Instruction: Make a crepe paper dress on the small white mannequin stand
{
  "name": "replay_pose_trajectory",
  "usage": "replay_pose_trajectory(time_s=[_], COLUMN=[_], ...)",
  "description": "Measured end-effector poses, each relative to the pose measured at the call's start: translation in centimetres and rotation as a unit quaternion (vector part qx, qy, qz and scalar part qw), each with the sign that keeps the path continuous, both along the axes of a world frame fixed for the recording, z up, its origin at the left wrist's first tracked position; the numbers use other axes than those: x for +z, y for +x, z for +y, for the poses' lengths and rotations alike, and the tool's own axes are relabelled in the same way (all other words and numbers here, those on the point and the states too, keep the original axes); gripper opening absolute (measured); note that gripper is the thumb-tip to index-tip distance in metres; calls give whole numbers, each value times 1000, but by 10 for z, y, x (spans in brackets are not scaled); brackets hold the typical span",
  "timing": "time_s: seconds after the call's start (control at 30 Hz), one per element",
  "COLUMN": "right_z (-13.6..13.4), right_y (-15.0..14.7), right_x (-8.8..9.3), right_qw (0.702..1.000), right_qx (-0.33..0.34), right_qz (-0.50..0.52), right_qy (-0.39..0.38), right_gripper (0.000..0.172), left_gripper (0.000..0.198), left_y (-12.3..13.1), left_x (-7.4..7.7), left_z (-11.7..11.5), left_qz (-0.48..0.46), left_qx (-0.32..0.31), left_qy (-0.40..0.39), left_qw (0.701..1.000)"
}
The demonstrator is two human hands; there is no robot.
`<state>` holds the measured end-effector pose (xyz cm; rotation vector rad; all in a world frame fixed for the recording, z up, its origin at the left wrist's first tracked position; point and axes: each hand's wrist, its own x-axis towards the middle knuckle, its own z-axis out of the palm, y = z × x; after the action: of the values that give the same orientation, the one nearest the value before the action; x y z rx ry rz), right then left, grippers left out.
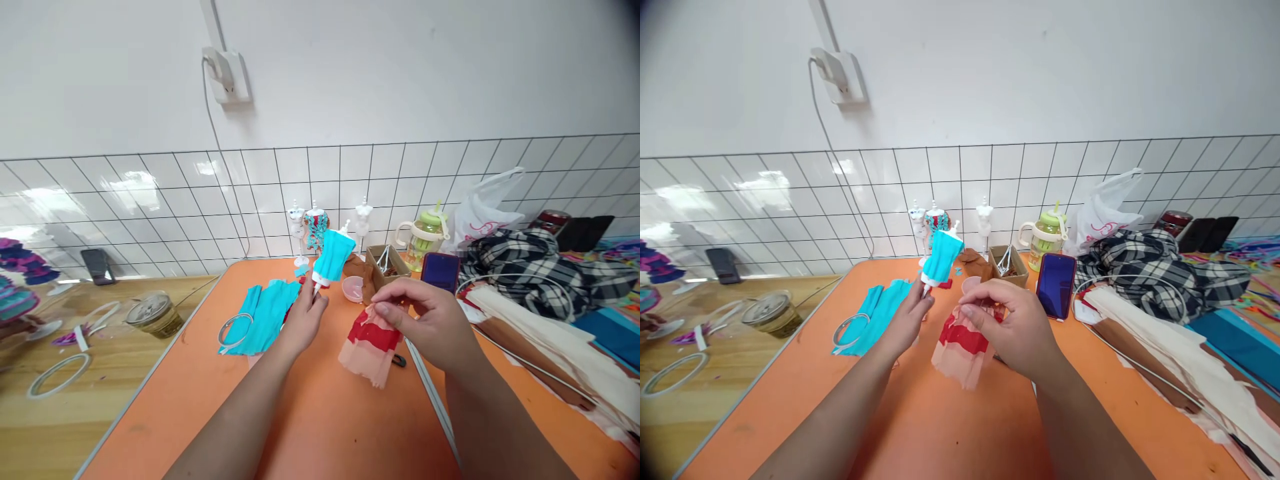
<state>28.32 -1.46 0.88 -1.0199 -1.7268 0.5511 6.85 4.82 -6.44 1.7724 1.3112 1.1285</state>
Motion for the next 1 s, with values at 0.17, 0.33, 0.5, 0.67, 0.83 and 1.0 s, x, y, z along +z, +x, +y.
replay_pose_trajectory(time_s=[0.17, 0.33, 0.5, 0.67, 0.83, 1.0], right_z=[-3, -1, 1, 3, 6, 4], right_y=[-19, -32, -38, -43, -45, -46], right_x=[10, 12, 7, 3, 1, 1], right_qw=[996, 996, 995, 988, 977, 982], right_qx=[12, -13, -51, -55, -52, -103], right_qz=[90, 86, 71, 143, 207, 155], right_qy=[17, 35, 42, 32, 17, 36], right_gripper=[6, 5, 6, 15, 32, 32], left_gripper=[48, 38, 37, 42, 51, 61], left_y=[-6, -7, -3, -1, -1, 0], left_x=[37, 52, 53, 52, 59, 55], left_z=[-24, -41, -50, -52, -55, -56], left_qz=[-13, -47, -151, -183, -209, -187], left_qx=[-24, -100, -154, -127, -220, -201], left_qy=[25, -2, -64, -80, -81, -45], left_qw=[999, 994, 974, 972, 949, 960])
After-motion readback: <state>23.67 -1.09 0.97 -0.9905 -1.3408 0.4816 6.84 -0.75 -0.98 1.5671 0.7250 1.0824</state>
